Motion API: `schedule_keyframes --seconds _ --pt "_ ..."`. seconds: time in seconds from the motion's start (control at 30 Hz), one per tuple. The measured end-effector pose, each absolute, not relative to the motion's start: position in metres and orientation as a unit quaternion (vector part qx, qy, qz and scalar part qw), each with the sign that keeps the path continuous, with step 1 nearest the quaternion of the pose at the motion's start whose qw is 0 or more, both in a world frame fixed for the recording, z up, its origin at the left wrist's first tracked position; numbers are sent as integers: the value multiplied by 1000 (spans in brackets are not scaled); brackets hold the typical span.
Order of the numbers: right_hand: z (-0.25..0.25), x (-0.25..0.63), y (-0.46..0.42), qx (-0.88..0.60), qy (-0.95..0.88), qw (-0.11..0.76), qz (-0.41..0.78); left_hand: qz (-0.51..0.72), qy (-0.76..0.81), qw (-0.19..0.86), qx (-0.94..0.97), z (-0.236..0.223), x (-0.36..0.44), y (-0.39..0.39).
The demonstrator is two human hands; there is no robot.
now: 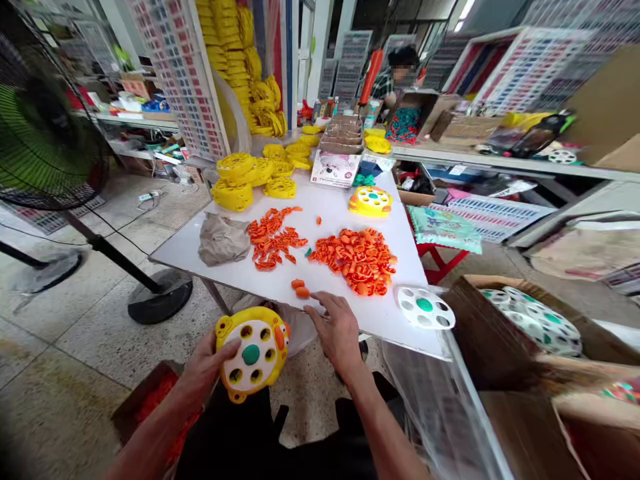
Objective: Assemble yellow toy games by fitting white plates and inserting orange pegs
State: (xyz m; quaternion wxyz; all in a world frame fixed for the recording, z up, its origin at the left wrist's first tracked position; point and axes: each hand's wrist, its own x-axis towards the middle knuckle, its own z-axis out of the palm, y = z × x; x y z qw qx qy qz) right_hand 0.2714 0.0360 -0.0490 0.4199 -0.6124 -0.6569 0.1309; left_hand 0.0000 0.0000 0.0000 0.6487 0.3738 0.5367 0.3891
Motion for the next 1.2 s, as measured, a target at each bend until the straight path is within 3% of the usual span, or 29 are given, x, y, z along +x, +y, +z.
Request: schedule_keyframes --seconds 0.27,0.43,0.63,0.83,1.03,1.2 --pt "-51 265 79 -597 -726 324 104 377 492 670 409 3 10 8" --pt "-49 265 73 -595 -706 358 141 366 474 686 413 -5 9 11" --pt "-16 254 52 -471 -696 421 342 339 469 693 429 -5 11 11" --pt "1 244 40 -442 -696 419 381 344 469 699 416 2 16 10" --pt "1 250 30 -474 -638 471 383 515 467 676 244 8 16 19" --pt "-17 230 3 -511 -498 517 473 602 415 665 150 16 14 28"
